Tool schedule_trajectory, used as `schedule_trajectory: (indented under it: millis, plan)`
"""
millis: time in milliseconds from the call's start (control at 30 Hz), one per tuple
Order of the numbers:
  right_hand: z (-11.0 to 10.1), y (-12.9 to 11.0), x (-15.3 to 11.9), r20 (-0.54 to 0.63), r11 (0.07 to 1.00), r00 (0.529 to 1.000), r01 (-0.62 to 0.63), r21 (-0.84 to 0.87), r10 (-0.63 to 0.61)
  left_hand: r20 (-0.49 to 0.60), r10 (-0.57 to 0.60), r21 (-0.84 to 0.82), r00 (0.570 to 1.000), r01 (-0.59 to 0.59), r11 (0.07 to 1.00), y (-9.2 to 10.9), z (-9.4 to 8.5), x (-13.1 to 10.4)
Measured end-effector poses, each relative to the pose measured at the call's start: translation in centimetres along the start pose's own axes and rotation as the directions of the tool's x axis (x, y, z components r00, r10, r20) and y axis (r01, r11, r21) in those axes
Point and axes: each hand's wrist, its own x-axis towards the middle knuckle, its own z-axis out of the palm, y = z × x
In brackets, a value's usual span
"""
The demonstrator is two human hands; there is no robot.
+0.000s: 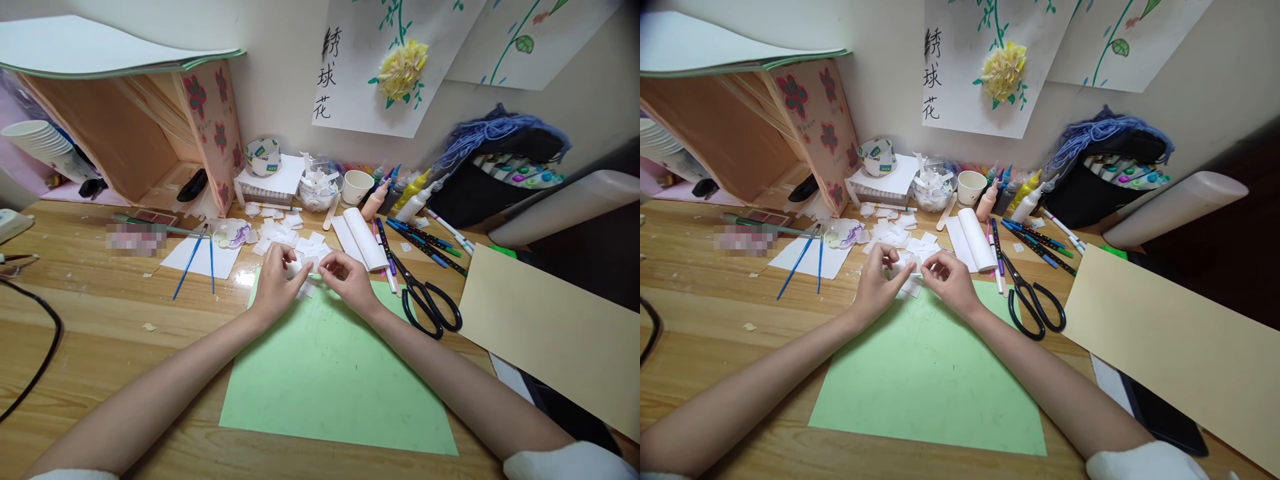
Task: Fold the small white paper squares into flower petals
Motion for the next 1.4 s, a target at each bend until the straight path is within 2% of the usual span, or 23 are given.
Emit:
schedule_trajectory:
  millis: [67, 200, 267, 633, 833, 1100, 1400]
  plan:
    - [-0.03, 0.0, -0.01, -0.015, 1.0, 1.0, -0.004, 0.004, 0.004, 0.027, 0.035, 0.017, 0.999, -0.035, 0.999, 0.14, -0.09, -0.01]
    - [-0.08, -0.09, -0.02, 0.005, 1.0, 1.0, 0.016, 0.01, -0.016, 0.219, 0.111, 0.018, 0.969, -0.118, 0.993, 0.69, -0.28, -0.03]
    - [-0.08, -0.14, -0.03, 0.021, 1.0, 0.999, 0.028, 0.011, -0.028, 0.24, 0.114, 0.053, 0.964, -0.13, 0.99, 0.83, -0.31, -0.04]
    - [-0.01, -0.01, 0.0, 0.047, 0.998, 0.999, -0.016, 0.062, 0.013, 0.24, 0.081, 0.104, 0.967, -0.109, 0.989, 0.57, -0.27, -0.16]
    - [-0.09, 0.14, 0.11, 0.061, 0.993, 0.997, -0.05, 0.106, 0.044, 0.178, 0.08, 0.082, 0.981, -0.096, 0.992, 0.61, -0.21, -0.16]
    - [-0.04, 0.05, 0.11, 0.054, 0.996, 0.998, -0.048, 0.08, 0.044, 0.158, 0.082, 0.06, 0.984, -0.092, 0.994, 0.59, -0.16, -0.19]
    - [-0.08, 0.35, 0.21, -0.057, 0.988, 0.994, -0.08, 0.134, 0.088, 0.091, 0.05, 0.074, 0.995, -0.057, 0.996, 0.71, -0.14, 0.02]
